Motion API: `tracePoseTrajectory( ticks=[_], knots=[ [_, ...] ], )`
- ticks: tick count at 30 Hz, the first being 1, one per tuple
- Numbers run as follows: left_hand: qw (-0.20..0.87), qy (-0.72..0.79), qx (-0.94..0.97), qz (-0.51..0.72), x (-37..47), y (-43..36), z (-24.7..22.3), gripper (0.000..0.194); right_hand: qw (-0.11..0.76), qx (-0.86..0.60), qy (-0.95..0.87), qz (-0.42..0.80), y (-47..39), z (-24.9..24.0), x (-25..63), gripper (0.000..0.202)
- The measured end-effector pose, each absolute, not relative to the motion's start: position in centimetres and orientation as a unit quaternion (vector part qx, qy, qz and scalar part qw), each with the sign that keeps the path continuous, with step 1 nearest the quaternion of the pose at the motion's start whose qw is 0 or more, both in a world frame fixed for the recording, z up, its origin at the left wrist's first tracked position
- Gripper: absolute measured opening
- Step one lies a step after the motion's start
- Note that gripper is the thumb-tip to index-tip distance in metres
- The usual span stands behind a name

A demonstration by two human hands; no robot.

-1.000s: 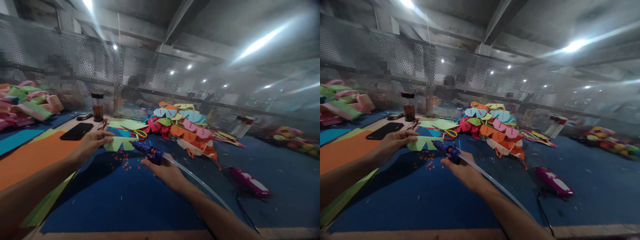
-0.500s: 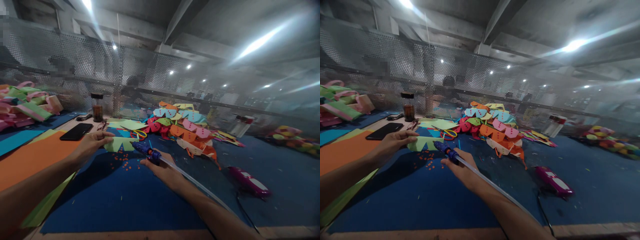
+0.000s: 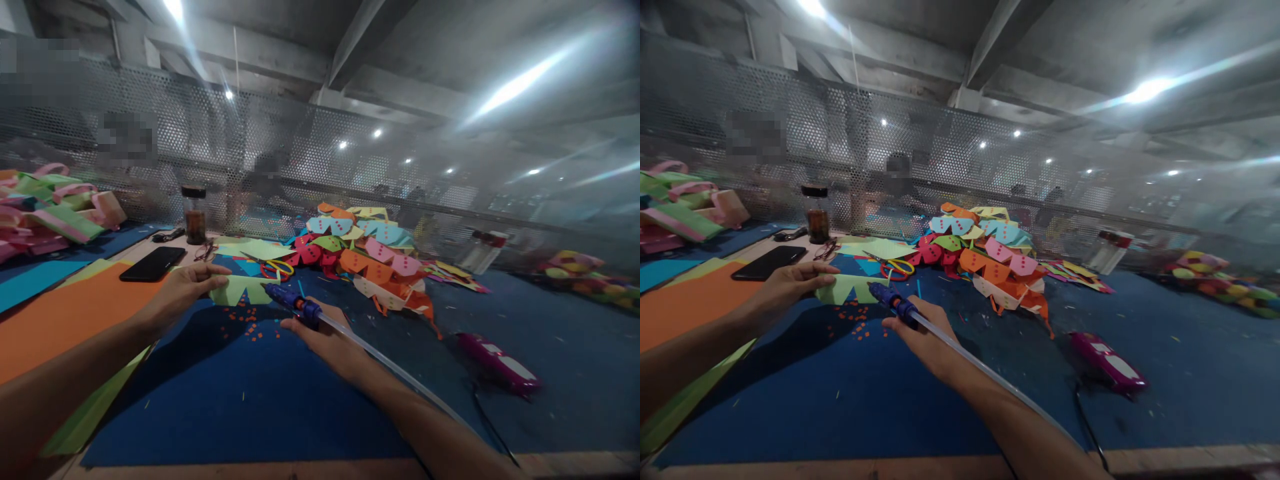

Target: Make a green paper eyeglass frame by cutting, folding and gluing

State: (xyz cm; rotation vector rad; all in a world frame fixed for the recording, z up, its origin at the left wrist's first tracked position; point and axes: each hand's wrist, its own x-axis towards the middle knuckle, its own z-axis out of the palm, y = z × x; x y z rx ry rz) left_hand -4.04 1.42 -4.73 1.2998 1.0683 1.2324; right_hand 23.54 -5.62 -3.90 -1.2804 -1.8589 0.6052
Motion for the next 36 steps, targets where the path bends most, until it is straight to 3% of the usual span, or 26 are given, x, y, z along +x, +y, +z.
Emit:
tracePoseTrajectory(
  ticks=[36],
  knots=[
    [0.494,0.443,0.55,0.507,-3.67,0.75,-3.92,0.033,0.359,-0.522,-0.753,0.178,-5.06,-4.56,24.04,0.037]
  ],
)
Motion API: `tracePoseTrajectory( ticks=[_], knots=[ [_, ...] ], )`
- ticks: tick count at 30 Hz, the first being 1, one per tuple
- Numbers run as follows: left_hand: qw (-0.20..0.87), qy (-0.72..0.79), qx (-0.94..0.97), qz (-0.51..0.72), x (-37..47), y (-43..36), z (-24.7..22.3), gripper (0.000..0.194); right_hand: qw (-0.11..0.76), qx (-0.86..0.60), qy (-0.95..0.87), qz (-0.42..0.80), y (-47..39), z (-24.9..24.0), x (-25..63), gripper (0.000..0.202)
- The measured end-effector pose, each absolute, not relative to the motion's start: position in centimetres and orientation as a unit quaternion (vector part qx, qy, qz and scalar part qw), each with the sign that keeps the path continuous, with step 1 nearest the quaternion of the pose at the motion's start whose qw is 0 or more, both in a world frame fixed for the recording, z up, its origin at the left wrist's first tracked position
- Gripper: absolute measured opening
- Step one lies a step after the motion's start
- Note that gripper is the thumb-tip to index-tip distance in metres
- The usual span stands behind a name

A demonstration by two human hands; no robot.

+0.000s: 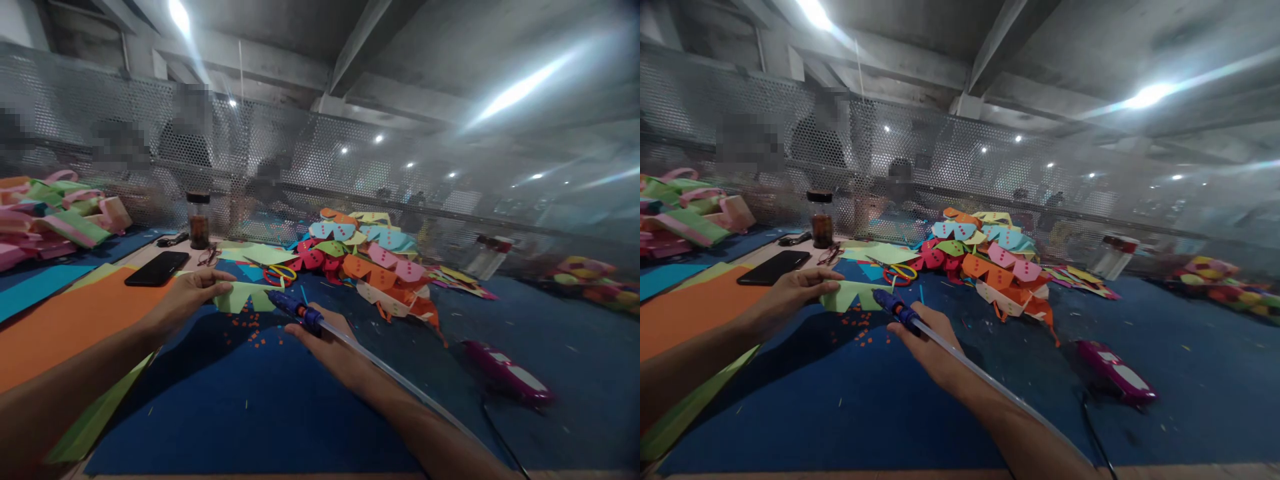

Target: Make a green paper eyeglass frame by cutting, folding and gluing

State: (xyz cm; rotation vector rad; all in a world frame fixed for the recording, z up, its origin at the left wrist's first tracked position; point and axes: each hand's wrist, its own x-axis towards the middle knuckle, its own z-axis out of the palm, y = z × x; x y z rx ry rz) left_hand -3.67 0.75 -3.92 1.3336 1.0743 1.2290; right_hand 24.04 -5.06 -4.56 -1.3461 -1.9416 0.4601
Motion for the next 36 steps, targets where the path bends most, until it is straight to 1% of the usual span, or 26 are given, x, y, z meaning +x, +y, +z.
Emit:
tracePoseTrajectory(
  ticks=[5,22,36],
  knots=[
    [0.497,0.437,0.552,0.508,-3.66,0.85,-4.07,0.029,0.351,-0.524,-0.758,0.167,-4.98,-4.77,24.11,0.036],
    [0.503,0.435,0.546,0.509,-3.72,0.86,-4.04,0.031,0.341,-0.518,-0.773,0.131,-5.09,-4.67,24.09,0.037],
    [0.503,0.435,0.548,0.507,-3.82,1.01,-4.09,0.024,0.325,-0.512,-0.787,0.112,-5.19,-4.67,24.07,0.036]
  ],
)
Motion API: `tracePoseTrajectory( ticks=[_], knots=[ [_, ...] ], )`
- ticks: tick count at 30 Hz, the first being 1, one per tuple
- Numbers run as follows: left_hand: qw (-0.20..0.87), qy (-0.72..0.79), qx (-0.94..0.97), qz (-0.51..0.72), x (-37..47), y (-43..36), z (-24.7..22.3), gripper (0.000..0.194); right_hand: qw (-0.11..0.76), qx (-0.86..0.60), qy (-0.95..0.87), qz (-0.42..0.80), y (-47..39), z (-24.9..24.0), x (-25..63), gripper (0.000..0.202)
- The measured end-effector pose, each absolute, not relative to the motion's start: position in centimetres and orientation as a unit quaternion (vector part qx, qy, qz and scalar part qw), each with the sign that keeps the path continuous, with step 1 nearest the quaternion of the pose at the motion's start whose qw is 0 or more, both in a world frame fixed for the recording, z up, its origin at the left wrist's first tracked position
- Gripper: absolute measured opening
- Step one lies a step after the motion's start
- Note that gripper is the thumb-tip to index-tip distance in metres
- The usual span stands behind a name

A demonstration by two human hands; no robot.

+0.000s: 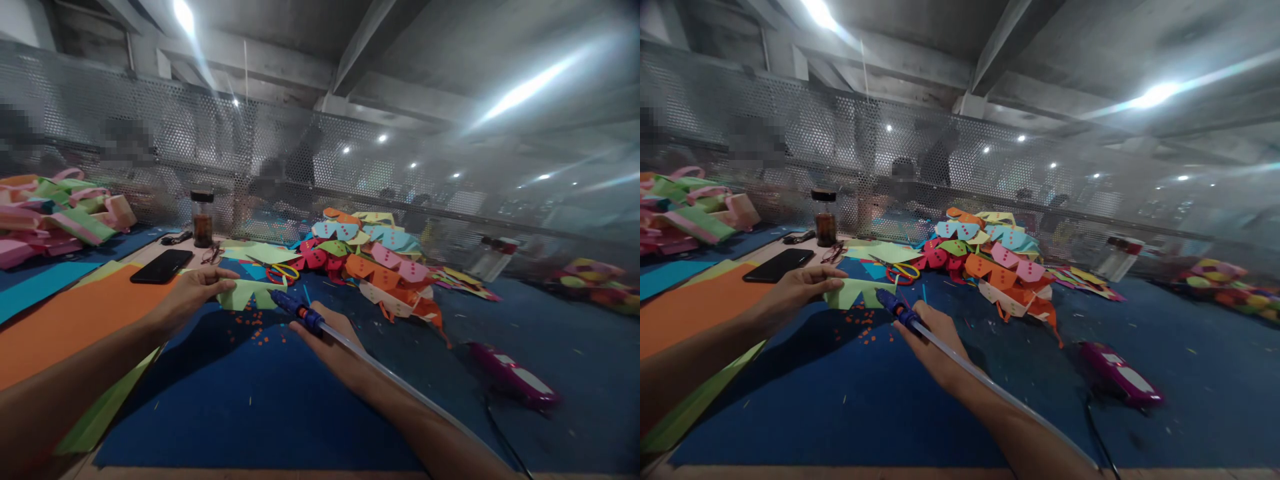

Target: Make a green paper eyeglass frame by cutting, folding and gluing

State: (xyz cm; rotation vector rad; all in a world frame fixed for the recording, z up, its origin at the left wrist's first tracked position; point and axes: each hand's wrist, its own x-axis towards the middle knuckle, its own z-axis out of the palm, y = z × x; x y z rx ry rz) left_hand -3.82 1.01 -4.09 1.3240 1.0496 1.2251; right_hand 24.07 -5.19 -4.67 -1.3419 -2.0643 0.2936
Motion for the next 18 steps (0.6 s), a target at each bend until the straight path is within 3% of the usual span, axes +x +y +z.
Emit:
tracePoseTrajectory(
  ticks=[18],
  knots=[
    [0.507,0.43,0.548,0.507,-3.96,1.19,-4.37,0.026,0.325,-0.508,-0.791,0.103,-5.0,-4.78,24.14,0.033]
  ],
)
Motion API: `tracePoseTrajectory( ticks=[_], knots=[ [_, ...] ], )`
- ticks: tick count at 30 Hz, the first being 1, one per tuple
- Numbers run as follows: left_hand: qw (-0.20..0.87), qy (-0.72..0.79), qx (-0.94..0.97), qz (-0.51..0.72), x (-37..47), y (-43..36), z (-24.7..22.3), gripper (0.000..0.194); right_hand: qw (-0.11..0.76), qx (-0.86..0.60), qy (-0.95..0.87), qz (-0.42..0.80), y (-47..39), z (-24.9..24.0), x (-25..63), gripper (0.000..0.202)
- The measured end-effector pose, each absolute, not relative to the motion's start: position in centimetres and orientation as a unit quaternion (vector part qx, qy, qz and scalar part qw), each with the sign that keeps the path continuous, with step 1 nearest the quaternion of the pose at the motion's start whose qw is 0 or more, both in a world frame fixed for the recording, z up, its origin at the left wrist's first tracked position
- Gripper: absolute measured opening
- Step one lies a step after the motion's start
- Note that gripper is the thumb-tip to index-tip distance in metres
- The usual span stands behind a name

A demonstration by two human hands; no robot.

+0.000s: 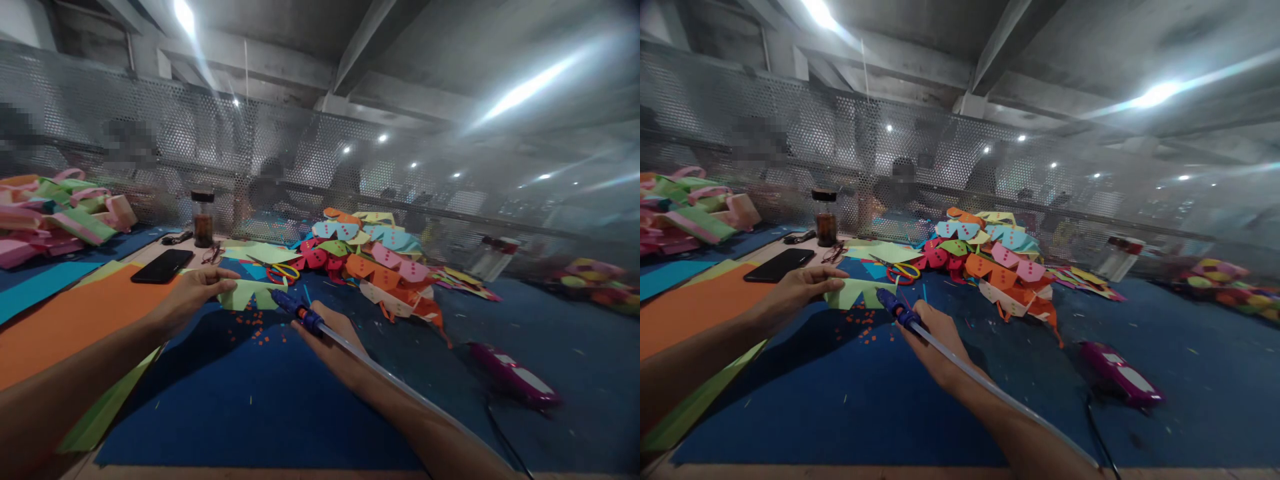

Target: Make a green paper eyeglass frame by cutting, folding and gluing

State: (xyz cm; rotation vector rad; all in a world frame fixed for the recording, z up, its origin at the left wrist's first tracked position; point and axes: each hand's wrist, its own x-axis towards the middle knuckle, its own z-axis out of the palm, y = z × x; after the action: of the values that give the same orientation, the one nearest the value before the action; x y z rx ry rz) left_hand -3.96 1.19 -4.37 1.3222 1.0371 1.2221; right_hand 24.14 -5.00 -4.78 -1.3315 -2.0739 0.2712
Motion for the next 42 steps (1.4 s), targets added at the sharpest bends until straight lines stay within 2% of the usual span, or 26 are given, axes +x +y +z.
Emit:
tracePoseTrajectory(
  ticks=[5,14,21,28,34,42],
  knots=[
    [0.511,0.431,0.543,0.508,-3.92,1.22,-4.26,0.028,0.323,-0.508,-0.792,0.103,-5.14,-4.72,24.19,0.033],
    [0.518,0.439,0.522,0.517,-3.92,1.1,-4.14,0.033,0.38,-0.503,-0.765,0.133,-5.13,-4.83,24.01,0.035],
    [0.517,0.443,0.513,0.524,-4.28,1.47,-4.35,0.034,0.365,-0.551,-0.732,0.163,-5.1,-4.47,23.76,0.032],
    [0.514,0.448,0.512,0.523,-4.62,1.74,-4.66,0.037,0.315,-0.568,-0.738,0.181,-4.98,-4.06,23.85,0.032],
    [0.517,0.451,0.519,0.51,-4.23,1.26,-4.28,0.038,0.357,-0.556,-0.731,0.171,-5.15,-4.37,23.6,0.033],
    [0.513,0.446,0.532,0.506,-4.16,1.09,-4.25,0.032,0.361,-0.533,-0.74,0.193,-5.34,-4.38,23.65,0.032]
  ],
)
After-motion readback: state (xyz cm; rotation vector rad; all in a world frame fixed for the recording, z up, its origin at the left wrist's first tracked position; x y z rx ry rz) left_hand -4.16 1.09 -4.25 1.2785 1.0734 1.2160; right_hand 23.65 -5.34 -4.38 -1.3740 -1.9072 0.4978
